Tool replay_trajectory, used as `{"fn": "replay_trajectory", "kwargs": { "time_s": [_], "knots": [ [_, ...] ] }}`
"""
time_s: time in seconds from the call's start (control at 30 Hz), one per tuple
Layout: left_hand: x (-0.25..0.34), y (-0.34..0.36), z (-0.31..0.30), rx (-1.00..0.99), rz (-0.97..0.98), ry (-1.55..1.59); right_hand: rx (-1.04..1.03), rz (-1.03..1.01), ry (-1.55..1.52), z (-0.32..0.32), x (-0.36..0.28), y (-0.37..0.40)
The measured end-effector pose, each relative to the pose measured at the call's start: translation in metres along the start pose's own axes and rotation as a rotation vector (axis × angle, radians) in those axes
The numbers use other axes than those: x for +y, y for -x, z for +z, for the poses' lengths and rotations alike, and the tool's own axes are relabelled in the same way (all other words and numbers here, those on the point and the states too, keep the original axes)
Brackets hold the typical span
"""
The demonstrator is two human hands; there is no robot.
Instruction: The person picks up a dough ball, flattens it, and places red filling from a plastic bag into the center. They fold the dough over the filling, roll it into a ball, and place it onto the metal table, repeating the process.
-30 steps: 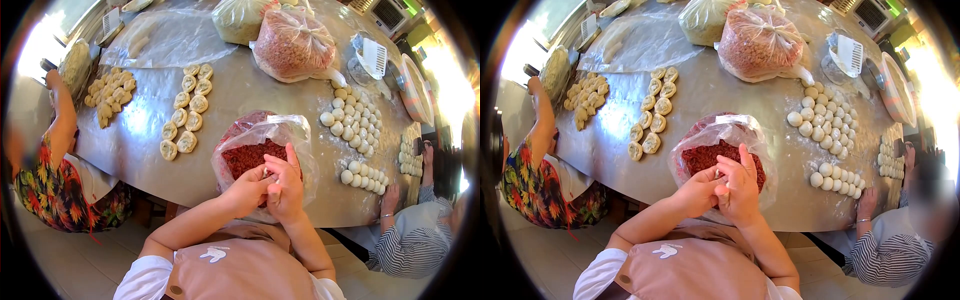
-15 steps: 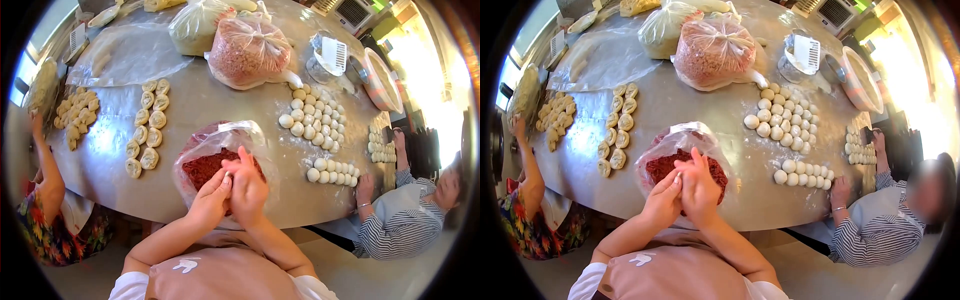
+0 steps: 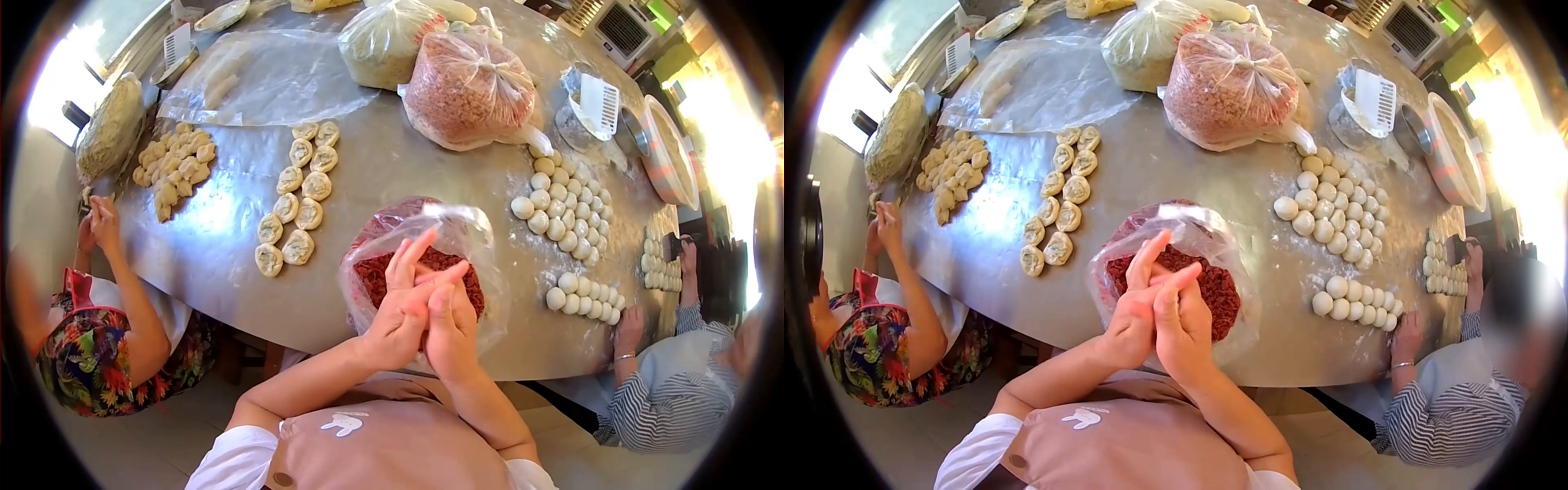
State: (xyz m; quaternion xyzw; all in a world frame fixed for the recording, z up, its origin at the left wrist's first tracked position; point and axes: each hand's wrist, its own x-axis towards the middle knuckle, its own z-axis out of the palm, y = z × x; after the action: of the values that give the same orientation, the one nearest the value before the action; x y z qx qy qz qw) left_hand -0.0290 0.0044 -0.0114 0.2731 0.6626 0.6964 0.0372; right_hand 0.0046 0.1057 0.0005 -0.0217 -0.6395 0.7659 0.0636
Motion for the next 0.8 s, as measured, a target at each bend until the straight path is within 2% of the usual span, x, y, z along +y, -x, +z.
{"fn": "replay_trajectory", "kwargs": {
  "time_s": [0.1,0.13,0.23,0.3,0.33,0.43,0.47,0.53,0.67,0.73,0.77,0.8],
  "knots": [
    [-0.002,0.005,-0.004,-0.076,-0.013,-0.055,0.083,0.073,0.298,-0.010,-0.005,0.005],
    [0.007,0.006,-0.002,-0.038,-0.042,0.044,0.135,-0.042,0.401,-0.009,-0.010,0.003],
    [0.002,0.002,-0.003,-0.054,-0.181,0.405,0.214,-0.202,0.504,-0.011,-0.018,-0.002],
    [-0.006,0.001,-0.003,-0.102,-0.322,0.547,0.127,-0.418,0.719,-0.015,-0.004,-0.006],
    [0.004,0.001,0.004,-0.029,-0.319,0.504,0.049,-0.501,0.775,-0.010,-0.002,-0.008],
    [0.002,0.006,0.004,-0.147,-0.248,0.459,-0.042,-0.301,0.571,-0.012,-0.007,-0.011],
    [0.003,0.011,0.009,-0.153,-0.290,0.461,0.016,-0.186,0.312,-0.012,-0.014,-0.016],
    [0.009,0.015,0.014,-0.123,-0.277,0.408,0.193,-0.323,0.638,-0.032,-0.001,-0.040],
    [0.018,0.001,0.010,-0.033,-0.344,0.614,-0.021,-0.218,0.254,-0.008,-0.015,-0.024],
    [0.013,-0.001,0.011,0.084,-0.274,0.357,-0.094,-0.301,0.178,-0.006,-0.007,-0.022],
    [0.011,-0.004,0.012,0.121,-0.181,0.193,-0.086,-0.208,0.035,-0.002,-0.011,-0.017],
    [0.009,-0.003,0.008,0.140,-0.259,0.269,-0.067,-0.118,-0.111,0.003,-0.016,-0.012]
  ]
}}
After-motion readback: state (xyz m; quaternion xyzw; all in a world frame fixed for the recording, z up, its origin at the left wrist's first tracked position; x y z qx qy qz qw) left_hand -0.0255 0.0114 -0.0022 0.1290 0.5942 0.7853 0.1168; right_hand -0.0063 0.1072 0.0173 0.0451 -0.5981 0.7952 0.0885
